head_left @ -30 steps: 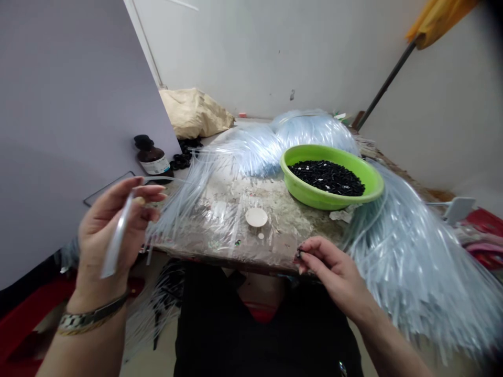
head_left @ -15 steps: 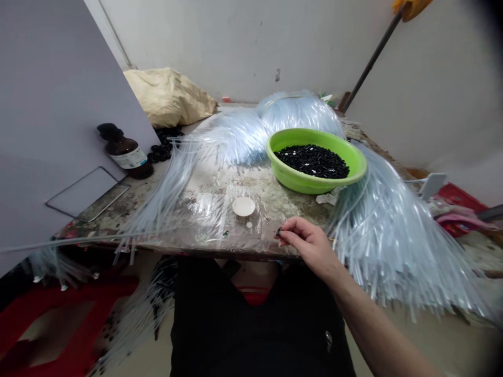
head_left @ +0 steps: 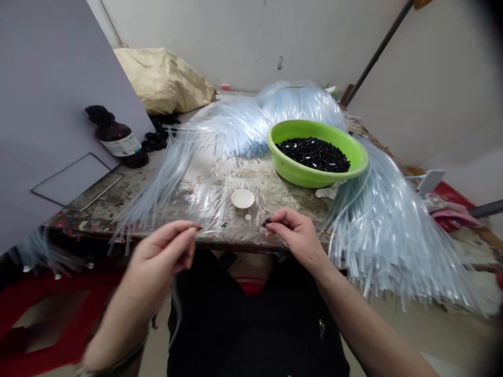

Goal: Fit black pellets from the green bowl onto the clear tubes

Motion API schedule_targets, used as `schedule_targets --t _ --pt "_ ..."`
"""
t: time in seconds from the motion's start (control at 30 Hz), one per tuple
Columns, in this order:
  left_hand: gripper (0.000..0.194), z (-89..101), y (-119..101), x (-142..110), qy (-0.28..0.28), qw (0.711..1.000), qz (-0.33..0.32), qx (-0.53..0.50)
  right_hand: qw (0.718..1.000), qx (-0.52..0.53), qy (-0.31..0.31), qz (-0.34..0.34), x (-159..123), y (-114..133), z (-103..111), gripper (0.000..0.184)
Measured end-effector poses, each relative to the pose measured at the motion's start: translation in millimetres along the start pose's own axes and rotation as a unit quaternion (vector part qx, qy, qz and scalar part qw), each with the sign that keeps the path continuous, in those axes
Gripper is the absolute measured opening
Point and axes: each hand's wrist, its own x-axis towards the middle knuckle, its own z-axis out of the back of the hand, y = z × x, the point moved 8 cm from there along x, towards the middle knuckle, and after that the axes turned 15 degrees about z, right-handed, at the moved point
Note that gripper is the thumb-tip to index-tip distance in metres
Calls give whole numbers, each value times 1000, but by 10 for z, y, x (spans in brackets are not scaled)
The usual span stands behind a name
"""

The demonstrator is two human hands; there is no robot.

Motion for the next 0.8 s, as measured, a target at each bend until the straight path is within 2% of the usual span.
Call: schedule_targets --t 0.07,0.13,0.2,0.27,0.37,0.53,0.8 --pt "21 -342 199 117 31 998 48 -3 1000 -7 5 13 -46 31 -53 10" --pt "22 -626 322 160 70 995 69 -17 999 -37 15 35 -92 72 -97 6" --pt "22 -820 392 162 109 990 82 -38 995 -72 28 67 -131 123 -137 4" --pt "22 -936 433 148 141 984 92 -57 989 -92 36 107 -165 179 -174 3" --pt "23 -1023 479 128 171 977 106 -73 981 -104 39 159 -209 256 -216 5" --pt "26 -1077 544 116 178 973 123 -84 965 -146 62 206 -255 328 -295 6" --pt "26 -1118 575 128 183 969 128 -106 954 -181 86 223 -276 338 -343 6"
